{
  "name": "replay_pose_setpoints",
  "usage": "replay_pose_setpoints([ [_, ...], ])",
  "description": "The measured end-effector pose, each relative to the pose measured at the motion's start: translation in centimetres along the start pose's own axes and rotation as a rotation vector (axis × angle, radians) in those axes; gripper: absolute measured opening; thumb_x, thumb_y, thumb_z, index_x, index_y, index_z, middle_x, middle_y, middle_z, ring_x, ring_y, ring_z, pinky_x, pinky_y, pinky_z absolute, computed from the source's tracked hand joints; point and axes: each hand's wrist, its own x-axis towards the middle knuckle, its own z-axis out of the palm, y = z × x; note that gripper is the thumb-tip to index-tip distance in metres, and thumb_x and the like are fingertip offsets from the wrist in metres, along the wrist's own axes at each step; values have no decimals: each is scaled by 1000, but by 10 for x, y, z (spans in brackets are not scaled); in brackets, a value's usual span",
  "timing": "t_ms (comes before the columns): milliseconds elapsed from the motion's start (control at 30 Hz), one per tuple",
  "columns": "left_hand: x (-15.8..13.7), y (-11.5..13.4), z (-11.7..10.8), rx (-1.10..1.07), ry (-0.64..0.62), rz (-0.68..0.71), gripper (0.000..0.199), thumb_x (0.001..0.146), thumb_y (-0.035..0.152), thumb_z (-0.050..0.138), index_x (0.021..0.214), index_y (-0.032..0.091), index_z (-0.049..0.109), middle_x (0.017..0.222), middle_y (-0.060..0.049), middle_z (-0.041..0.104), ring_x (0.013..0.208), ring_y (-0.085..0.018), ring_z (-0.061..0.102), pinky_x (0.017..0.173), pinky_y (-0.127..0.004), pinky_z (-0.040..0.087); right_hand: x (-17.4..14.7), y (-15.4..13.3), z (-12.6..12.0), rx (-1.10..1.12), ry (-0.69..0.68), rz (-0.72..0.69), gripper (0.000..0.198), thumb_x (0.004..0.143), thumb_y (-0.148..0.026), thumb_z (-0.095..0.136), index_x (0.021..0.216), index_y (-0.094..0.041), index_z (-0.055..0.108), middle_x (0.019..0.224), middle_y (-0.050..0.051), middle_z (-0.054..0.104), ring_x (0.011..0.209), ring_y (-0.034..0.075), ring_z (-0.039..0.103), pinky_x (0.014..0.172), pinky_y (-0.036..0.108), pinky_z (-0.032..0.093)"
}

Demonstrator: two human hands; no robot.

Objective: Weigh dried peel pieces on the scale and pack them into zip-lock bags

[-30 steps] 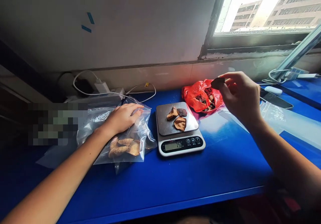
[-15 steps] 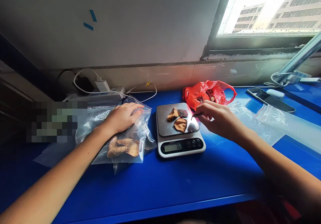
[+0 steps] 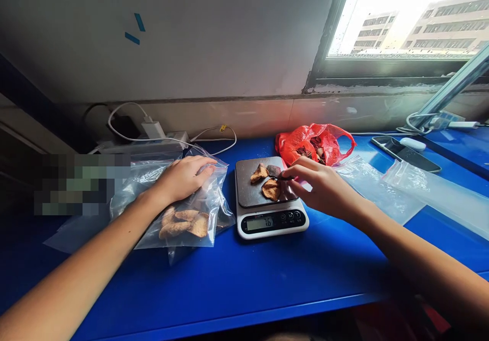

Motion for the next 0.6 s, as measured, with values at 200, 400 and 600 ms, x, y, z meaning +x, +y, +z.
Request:
replay_pose_setpoints([
  [200, 0, 2, 0, -15, 8, 21, 51, 95, 46, 33, 124, 22, 67, 131, -4, 68, 123, -25, 59, 109, -39, 42, 0, -13, -2, -73, -92, -116, 19, 96, -18, 51, 95, -18, 70, 94, 9, 70, 83, 19, 66, 70, 32, 53],
  [400, -1, 3, -1, -12, 4, 8, 51, 95, 47, 33, 124, 22, 67, 132, -4, 67, 123, -26, 59, 109, -39, 43, 3, -8, -26, -46, 138, -127, 16, 95, -20, 54, 102, -20, 68, 98, 9, 72, 88, 19, 66, 76, 33, 54],
  [600, -1, 3, -1, -16, 4, 2, 51, 95, 47, 34, 125, 22, 67, 132, -4, 67, 123, -26, 59, 110, -41, 42, -17, 55, -80, -284, 378, 302, 20, 91, -31, 54, 99, -22, 70, 93, 8, 74, 81, 20, 69, 72, 32, 51],
])
